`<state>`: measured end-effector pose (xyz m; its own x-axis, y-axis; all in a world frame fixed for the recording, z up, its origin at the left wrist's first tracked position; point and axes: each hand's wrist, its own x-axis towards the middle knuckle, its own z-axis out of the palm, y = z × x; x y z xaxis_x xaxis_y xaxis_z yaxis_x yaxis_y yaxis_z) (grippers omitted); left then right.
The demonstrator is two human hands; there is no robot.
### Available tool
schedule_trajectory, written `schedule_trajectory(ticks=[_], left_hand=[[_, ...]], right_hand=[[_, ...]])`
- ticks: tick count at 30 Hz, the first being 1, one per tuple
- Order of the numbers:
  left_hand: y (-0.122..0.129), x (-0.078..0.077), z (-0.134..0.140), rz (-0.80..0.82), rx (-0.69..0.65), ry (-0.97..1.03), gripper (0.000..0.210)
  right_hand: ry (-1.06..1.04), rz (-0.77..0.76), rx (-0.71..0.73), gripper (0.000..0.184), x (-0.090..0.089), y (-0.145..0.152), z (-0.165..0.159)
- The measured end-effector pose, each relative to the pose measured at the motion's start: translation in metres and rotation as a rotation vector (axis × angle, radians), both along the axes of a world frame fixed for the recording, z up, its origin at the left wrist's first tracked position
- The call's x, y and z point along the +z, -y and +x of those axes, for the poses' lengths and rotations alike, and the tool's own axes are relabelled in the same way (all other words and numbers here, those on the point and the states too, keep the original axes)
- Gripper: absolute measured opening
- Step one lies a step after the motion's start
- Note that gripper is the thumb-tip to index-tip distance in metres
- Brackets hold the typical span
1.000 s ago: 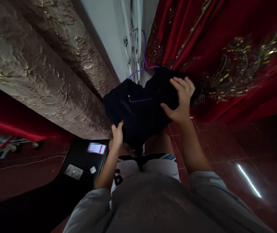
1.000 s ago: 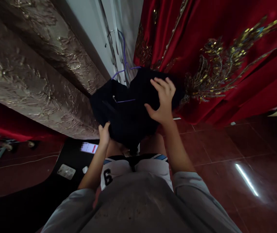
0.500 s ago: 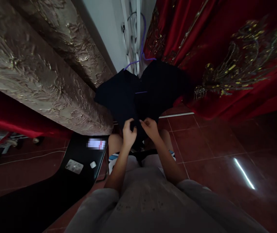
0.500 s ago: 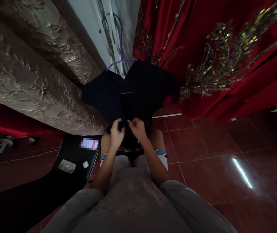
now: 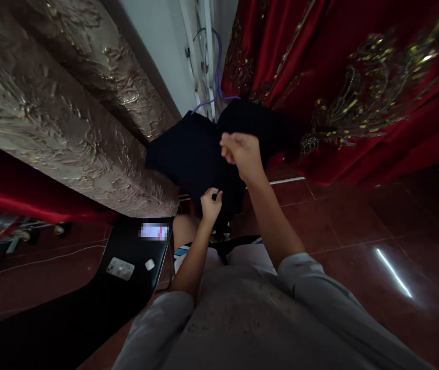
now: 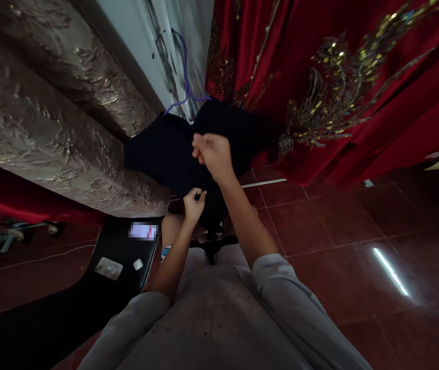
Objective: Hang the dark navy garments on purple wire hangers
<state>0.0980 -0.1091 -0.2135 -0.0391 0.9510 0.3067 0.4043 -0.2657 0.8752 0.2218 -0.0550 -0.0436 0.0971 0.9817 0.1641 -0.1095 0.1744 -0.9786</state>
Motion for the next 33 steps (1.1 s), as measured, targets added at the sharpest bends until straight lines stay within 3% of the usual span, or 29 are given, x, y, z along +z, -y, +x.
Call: schedule_trajectory(ticks=[2,5,7,9,12,14,16,20,23,26,30,33], left_hand=[[-0.014,0.016,-0.003,0.010,-0.042,-0.014,0.020],[-0.035,0.070,-0.013,0.109,-0.103,0.000,0.013],[-0.047,0.117,-0.020,0.339,-0.087,0.049,0.030],[-0.056,0.161,-0.024,0.476,-0.098,-0.036,0.034],[-0.066,0.199,-0.025,0.551,-0.168,-0.246,0.035],[-0.070,0.202,-0.026,0.559,-0.164,-0.336,0.035],[-0.071,0.195,-0.030,0.563,-0.094,-0.369,0.033],[-0.067,0.179,-0.034,0.547,0.041,-0.356,0.031],[-0.058,0.181,-0.029,0.502,-0.043,-0.397,0.030],[-0.054,0.194,-0.029,0.512,-0.077,-0.375,0.031],[-0.080,0.200,-0.067,0.520,0.167,-0.108,0.030],[-0.115,0.178,-0.103,0.256,0.338,0.378,0.029]], right_hand=[[-0.004,0.080,-0.029,0.046,0.025,-0.005,-0.005],[-0.003,0.140,-0.006,0.047,0.039,0.002,-0.006],[0.016,0.163,0.029,0.047,0.036,0.009,-0.002],[0.049,0.193,0.038,0.046,0.029,0.011,0.002],[0.124,0.242,-0.045,0.043,0.010,0.005,0.004],[0.195,0.263,-0.125,0.042,-0.002,0.000,0.000],[0.270,0.253,-0.147,0.041,-0.010,-0.004,-0.007],[0.266,0.145,-0.069,0.036,-0.002,-0.005,-0.018],[0.189,0.119,-0.054,0.031,0.003,-0.007,-0.018],[0.221,0.104,-0.102,0.027,-0.012,-0.010,-0.014],[0.293,0.016,-0.104,0.030,-0.043,-0.008,-0.014],[0.259,0.043,-0.047,0.028,-0.050,0.001,-0.023]])
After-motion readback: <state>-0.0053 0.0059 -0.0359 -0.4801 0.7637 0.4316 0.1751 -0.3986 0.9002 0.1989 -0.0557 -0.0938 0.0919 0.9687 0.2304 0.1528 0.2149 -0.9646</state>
